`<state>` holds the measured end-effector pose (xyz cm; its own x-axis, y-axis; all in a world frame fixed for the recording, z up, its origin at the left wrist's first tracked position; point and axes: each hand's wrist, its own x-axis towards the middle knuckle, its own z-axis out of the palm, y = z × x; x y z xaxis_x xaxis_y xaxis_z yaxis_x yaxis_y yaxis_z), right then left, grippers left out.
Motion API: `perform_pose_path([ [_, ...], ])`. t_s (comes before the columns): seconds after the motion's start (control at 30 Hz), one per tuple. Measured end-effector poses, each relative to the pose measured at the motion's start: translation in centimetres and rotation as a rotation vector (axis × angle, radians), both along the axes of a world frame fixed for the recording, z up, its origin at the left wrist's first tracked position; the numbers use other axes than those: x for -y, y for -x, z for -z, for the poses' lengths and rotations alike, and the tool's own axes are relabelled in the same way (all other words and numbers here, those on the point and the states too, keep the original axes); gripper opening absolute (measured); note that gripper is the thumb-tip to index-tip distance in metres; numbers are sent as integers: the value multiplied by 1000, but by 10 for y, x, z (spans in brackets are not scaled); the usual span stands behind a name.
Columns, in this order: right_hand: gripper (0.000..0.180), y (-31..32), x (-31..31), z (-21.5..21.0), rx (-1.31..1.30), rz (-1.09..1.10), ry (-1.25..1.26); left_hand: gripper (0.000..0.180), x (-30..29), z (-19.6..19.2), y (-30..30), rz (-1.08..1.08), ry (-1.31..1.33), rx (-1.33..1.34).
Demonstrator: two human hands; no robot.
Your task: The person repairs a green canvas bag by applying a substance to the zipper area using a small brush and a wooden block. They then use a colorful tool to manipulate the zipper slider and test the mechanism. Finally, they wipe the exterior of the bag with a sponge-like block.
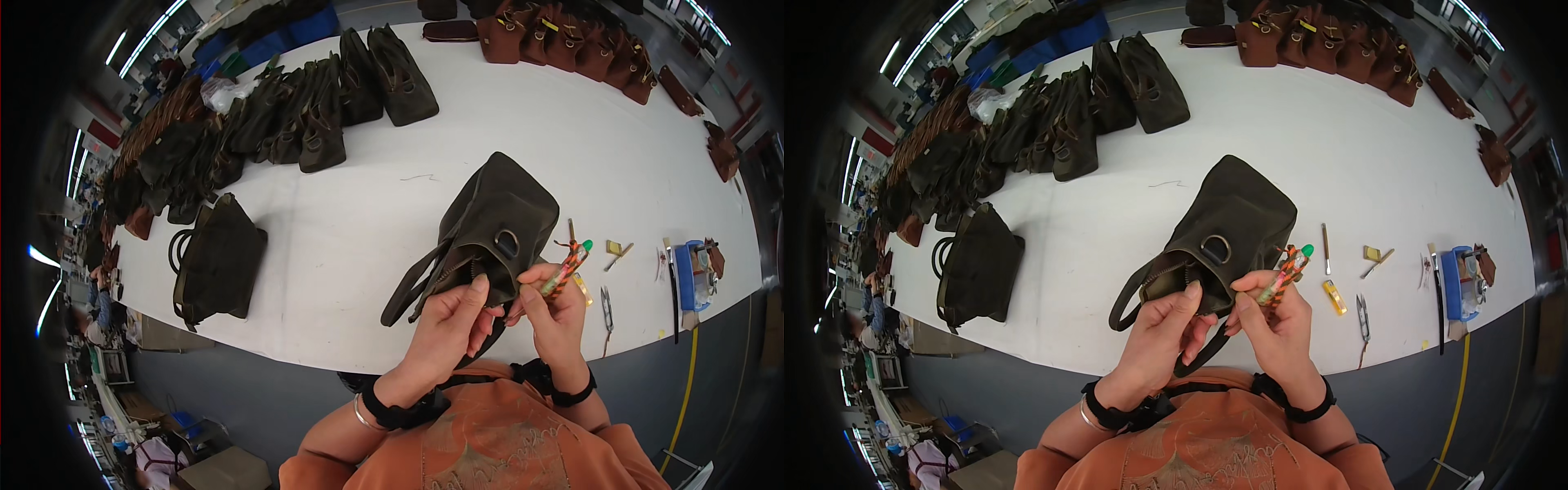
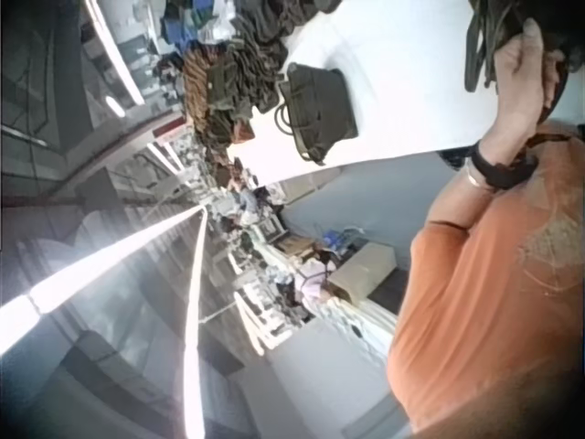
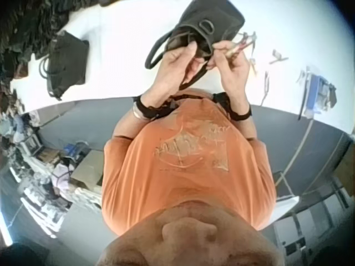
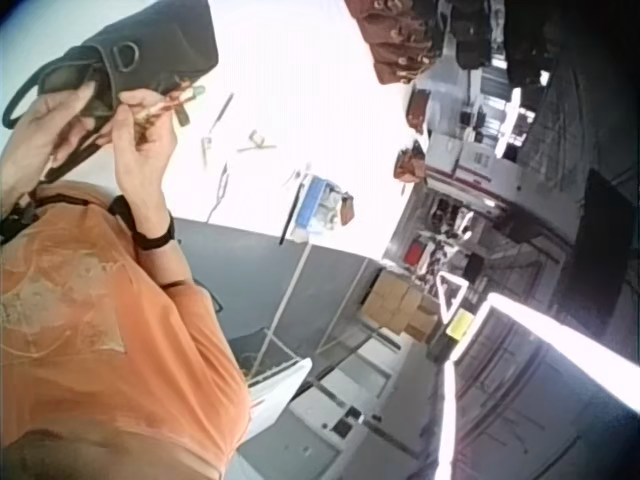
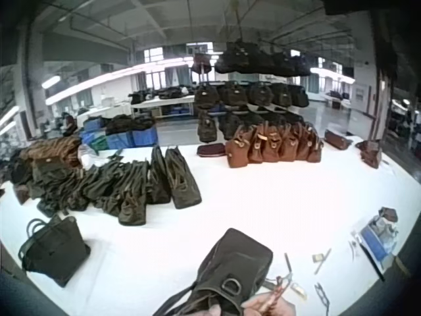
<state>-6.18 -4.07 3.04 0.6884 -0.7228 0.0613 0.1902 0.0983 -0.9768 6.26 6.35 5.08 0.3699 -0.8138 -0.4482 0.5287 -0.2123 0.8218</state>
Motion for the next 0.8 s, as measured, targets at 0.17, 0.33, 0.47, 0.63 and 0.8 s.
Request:
perform_pose_path([
  [0.17, 16, 1, -3, 0, -6, 5, -13, 43, -1, -3, -3, -14, 17, -91],
  [0.33, 17, 2, -7, -2, -21, 2, -34, 37, -5, 7, -6, 2, 78, -77],
  [0.47, 20, 8, -1, 7, -54, 106, -22, 38, -6, 7, -8, -4, 63, -55],
  [0.63, 27, 27, 53, 69, -311, 327, -23, 40, -6, 6, -9, -27, 57, -48],
  [0.8, 43, 78, 81, 163, -921, 475, 713, 43, -6, 5, -12, -16, 59, -63],
])
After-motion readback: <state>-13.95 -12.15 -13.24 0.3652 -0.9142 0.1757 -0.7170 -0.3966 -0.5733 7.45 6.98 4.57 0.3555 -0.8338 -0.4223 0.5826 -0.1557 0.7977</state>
